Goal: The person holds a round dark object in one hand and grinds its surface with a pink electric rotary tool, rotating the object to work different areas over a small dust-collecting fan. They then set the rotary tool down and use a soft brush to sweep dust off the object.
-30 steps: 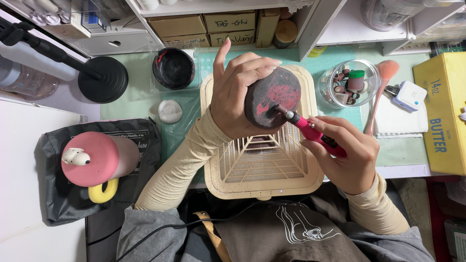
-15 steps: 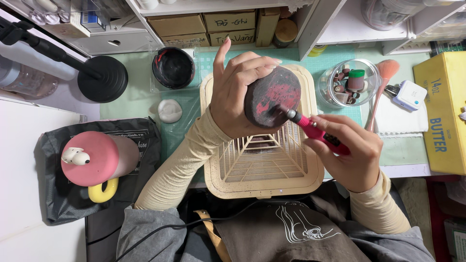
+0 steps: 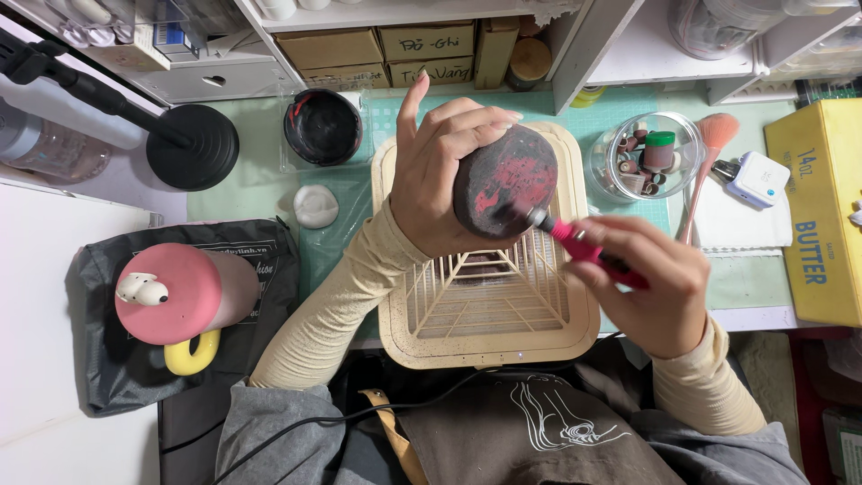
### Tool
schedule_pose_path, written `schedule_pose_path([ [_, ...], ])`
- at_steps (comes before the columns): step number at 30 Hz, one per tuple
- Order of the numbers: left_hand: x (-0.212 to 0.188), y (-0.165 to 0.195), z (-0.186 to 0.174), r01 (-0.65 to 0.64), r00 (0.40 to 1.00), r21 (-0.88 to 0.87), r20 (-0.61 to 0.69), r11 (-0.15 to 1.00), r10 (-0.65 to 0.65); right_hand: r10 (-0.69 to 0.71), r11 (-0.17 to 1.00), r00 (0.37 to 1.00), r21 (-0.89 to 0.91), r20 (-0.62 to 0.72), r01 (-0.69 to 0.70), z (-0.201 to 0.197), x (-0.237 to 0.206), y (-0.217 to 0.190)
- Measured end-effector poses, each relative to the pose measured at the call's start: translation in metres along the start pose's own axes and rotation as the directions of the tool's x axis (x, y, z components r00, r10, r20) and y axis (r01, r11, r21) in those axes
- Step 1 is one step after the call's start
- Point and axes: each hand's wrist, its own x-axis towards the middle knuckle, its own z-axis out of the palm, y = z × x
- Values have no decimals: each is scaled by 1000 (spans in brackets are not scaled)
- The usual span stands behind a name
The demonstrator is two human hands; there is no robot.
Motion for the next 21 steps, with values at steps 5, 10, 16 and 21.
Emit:
schedule_pose_path([
  [5,0,0,1,7,1000,-3,-14,1000,-7,15,1000,1000,25,2,-15,-2,0,5],
  [10,0,1,2,7,1000,-12,-25,1000,-8,-1,1000,994,18,-111,3,-2,6,10],
  [16,0,-1,0,5,1000,-6,-2,1000,-5,-3,1000,1000,-9,19,3,-1,3,4],
  [21,0,0,2,8,1000,-2,-28,1000,-8,25,1000,999,4,-40,-25,-2,2,2],
])
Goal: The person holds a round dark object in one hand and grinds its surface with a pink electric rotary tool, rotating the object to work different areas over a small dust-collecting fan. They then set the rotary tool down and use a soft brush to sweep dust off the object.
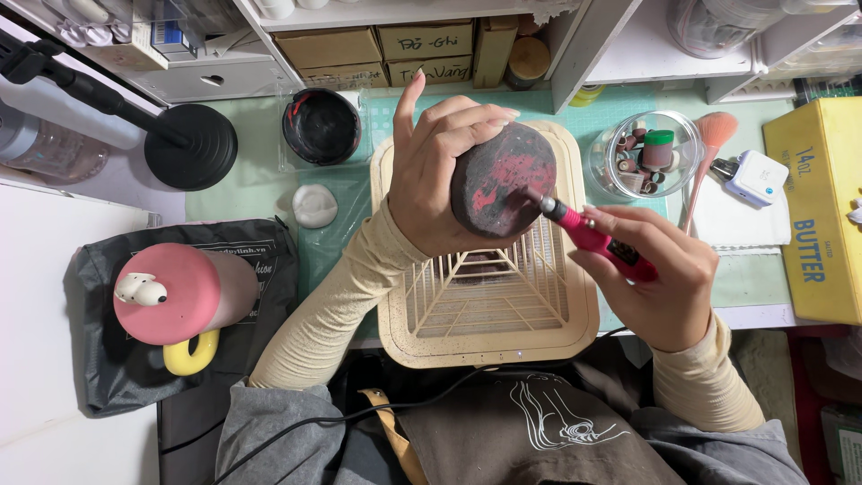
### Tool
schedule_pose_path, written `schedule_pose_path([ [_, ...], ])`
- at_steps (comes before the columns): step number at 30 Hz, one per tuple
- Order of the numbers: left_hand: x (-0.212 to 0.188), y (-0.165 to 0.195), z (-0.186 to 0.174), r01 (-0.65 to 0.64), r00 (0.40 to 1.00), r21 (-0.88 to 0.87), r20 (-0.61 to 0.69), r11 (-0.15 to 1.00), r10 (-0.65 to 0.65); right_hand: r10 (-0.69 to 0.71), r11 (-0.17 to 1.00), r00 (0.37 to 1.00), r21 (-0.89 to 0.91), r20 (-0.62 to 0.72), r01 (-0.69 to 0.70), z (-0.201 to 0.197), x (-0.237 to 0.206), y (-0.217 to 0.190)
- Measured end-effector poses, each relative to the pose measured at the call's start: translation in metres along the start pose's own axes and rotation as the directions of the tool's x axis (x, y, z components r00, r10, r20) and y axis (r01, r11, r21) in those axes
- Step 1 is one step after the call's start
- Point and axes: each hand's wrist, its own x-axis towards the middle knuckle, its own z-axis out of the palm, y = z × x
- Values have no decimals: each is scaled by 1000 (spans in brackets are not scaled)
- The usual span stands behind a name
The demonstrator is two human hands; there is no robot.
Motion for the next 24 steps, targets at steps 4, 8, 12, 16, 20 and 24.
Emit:
schedule_pose_path([
  [4,0,-1,-2,-8,1000,-15,17,1000,8,-47,999,996,21,73,46,0,-3,-1],
  [8,1,2,-1,5,1000,5,-6,1000,-5,7,999,1000,-40,-1,-7,2,-4,-1],
  [12,2,1,-4,-5,1000,-2,8,1000,5,-16,1000,999,3,29,16,3,-4,-2],
  [16,2,3,-3,11,1000,14,-1,1000,-11,28,1000,999,-5,-46,-28,4,-3,-4],
  [20,2,2,-3,2,1000,3,10,1000,-2,-2,1000,999,2,33,2,3,-1,-4],
  [24,1,3,-3,9,1000,11,9,1000,-9,23,999,1000,-40,-20,-23,3,0,-2],
])
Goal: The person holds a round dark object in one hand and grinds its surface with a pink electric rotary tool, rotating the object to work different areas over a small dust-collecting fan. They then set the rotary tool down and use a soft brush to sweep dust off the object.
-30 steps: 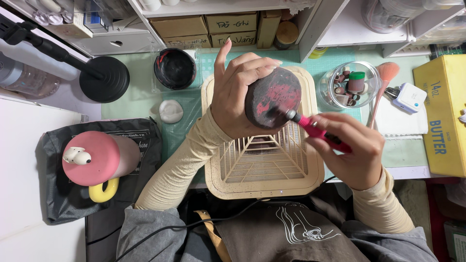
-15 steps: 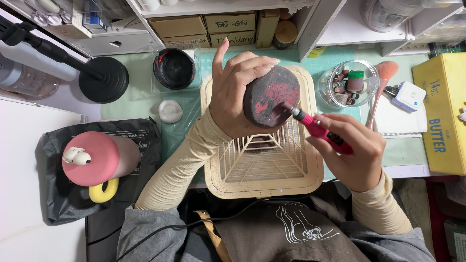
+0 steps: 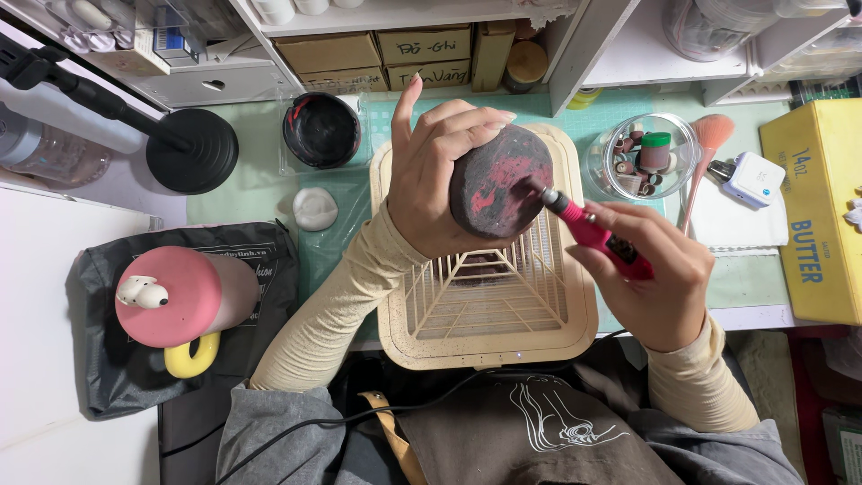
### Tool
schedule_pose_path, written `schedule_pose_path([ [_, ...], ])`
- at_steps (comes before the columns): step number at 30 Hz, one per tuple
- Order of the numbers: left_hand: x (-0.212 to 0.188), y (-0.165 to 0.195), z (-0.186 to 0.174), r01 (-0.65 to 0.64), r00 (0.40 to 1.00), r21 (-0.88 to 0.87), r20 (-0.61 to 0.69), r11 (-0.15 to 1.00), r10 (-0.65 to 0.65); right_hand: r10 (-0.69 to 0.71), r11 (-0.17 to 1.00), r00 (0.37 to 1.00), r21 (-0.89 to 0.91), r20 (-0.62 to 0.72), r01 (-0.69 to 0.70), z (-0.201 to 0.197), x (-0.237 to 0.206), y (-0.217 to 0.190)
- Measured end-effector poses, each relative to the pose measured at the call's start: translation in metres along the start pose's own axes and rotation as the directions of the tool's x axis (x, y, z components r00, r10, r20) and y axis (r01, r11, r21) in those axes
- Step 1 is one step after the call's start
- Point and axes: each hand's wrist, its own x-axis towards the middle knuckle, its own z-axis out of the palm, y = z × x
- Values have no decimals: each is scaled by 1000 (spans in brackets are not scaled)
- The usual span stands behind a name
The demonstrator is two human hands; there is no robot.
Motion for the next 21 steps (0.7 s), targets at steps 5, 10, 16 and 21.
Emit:
schedule_pose_path([
  [5,0,-2,0,-9,1000,-8,4,1000,9,-19,999,999,47,29,17,0,-1,1],
  [10,-1,-2,0,-5,1000,-21,-1,1000,5,-51,996,995,74,85,45,-1,-2,4],
  [16,-2,-1,2,8,999,5,-34,1000,-8,11,999,999,47,-42,-9,3,-6,4],
  [21,-1,-3,-1,0,999,-23,-35,1000,-1,-30,998,998,59,58,27,3,-7,2],
])
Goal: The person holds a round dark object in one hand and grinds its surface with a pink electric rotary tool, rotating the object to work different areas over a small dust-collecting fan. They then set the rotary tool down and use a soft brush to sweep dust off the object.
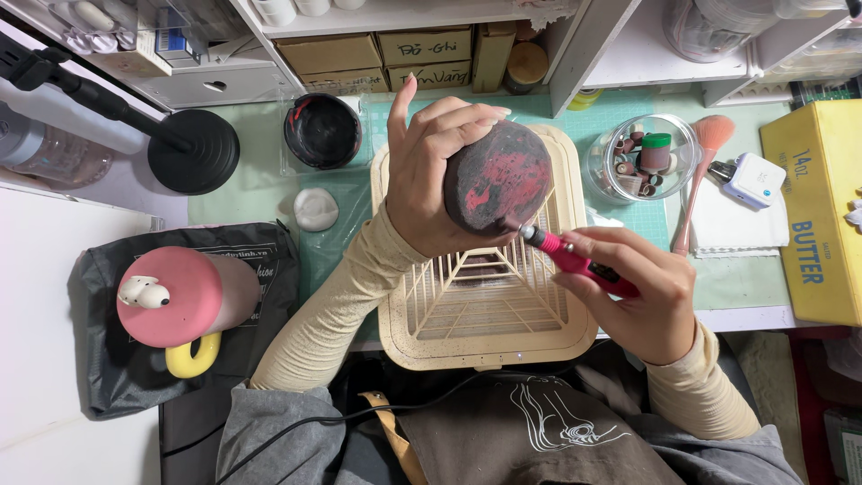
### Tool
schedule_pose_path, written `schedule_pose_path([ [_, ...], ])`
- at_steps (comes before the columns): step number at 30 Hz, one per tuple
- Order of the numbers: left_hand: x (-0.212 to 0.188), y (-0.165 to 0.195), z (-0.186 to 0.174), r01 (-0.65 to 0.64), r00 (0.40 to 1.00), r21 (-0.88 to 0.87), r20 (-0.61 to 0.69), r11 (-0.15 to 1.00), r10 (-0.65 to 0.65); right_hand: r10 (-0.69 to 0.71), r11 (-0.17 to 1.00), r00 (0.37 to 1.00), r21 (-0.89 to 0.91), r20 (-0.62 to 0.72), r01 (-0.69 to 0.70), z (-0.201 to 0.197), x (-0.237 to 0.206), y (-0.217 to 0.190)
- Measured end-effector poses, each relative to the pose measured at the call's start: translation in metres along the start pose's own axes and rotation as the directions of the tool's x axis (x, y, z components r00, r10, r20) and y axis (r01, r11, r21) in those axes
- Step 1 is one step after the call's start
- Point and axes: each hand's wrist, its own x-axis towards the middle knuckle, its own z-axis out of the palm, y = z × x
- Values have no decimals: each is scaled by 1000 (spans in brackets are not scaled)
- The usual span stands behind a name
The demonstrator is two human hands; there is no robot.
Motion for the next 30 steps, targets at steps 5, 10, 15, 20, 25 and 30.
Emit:
schedule_pose_path([
  [5,-1,2,0,11,1000,1,3,1000,-11,20,1000,999,15,-44,-20,-1,0,1],
  [10,-1,2,-1,14,1000,-6,3,1000,-14,6,1000,999,-11,-53,-7,0,-1,4],
  [15,-1,0,-1,3,1000,3,0,1000,-3,3,999,1000,49,-9,-3,1,-2,5],
  [20,-2,1,0,5,1000,6,-9,1000,-5,16,999,998,34,-64,-14,1,-2,6],
  [25,-2,1,-1,5,1000,15,-6,1000,-5,28,998,999,63,-35,-25,0,0,8],
  [30,-2,1,-1,13,1000,10,-11,1000,-13,35,999,995,41,-92,-31,0,2,9],
])
